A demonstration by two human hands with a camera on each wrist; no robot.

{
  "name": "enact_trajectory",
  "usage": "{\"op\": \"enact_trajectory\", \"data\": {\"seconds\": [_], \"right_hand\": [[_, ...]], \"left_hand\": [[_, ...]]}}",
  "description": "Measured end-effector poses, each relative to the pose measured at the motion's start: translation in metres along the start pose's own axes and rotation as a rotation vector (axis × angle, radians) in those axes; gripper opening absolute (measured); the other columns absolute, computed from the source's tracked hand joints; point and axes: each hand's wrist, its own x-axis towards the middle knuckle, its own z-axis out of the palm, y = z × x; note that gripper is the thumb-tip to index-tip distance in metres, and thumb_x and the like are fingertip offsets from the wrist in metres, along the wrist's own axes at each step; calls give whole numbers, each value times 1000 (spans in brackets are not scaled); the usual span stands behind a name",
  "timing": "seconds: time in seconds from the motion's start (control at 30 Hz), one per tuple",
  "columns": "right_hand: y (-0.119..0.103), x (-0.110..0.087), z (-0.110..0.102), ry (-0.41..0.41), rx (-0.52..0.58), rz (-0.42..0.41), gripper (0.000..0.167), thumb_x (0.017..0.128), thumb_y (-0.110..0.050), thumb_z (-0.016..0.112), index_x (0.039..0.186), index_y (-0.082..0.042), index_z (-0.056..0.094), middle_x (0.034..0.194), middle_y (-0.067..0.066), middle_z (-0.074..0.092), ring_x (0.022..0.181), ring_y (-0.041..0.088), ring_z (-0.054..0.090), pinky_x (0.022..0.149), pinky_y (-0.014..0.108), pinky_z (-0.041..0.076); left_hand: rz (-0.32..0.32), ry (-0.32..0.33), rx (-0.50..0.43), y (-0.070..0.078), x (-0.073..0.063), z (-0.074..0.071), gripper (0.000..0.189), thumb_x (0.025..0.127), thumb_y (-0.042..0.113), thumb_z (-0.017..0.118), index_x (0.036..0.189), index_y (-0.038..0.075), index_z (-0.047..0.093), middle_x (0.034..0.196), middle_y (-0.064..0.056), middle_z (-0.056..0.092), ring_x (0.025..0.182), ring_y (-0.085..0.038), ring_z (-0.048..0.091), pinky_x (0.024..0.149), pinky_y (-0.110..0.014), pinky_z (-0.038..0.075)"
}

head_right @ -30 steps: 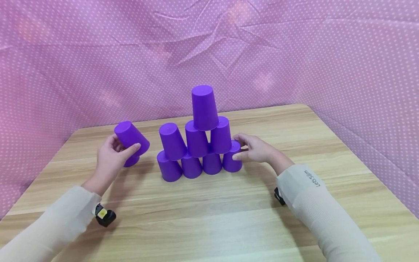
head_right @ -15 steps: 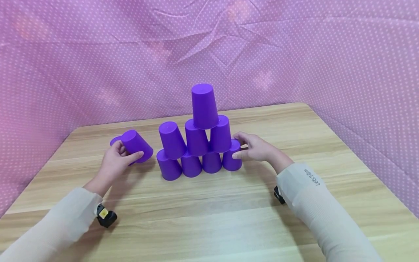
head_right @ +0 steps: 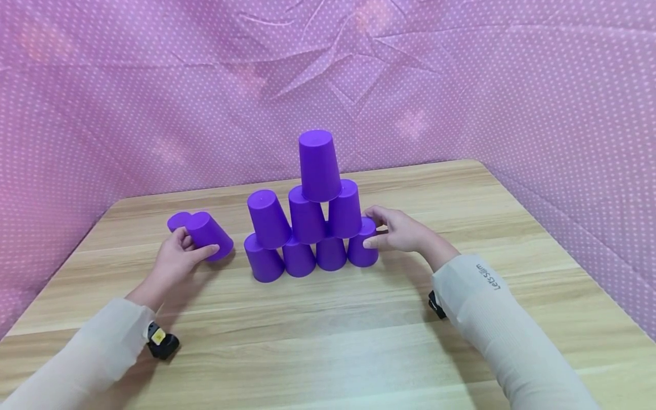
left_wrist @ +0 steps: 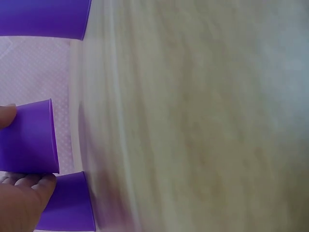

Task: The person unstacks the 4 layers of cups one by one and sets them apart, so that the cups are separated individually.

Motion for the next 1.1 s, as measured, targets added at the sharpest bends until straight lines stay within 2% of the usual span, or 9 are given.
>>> {"op": "enact_trajectory", "data": {"seconds": [0.13,0.4,0.9,1.1], "right_hand": [[1,0,0,1,5,4,52,81,-6,68,125,7,44,112,18,55,108,25,51,101,44,44],[1,1,1,-3,31,24,54,81,-4,68,127,6,43,113,18,54,108,26,50,101,44,43],[1,1,1,-3,28,13,52,81,-4,68,125,6,43,111,17,55,107,26,50,101,44,43],[-1,1,1,1,26,18,52,81,-4,68,125,6,44,111,17,55,107,26,50,101,44,43]], "left_hand": [[-10,4,-1,-5,0,-4,75,84,17,69,140,-4,23,143,-23,34,132,-33,35,111,-43,30],[-49,54,-11,-9,1,-9,77,83,16,70,140,-4,22,145,-23,32,134,-33,32,112,-43,28],[-107,141,20,-18,1,-15,81,83,21,70,142,0,18,143,-22,34,131,-32,37,110,-43,32],[-126,150,31,-19,0,-15,83,84,20,69,143,-1,16,144,-23,32,132,-34,35,111,-44,31]]}}
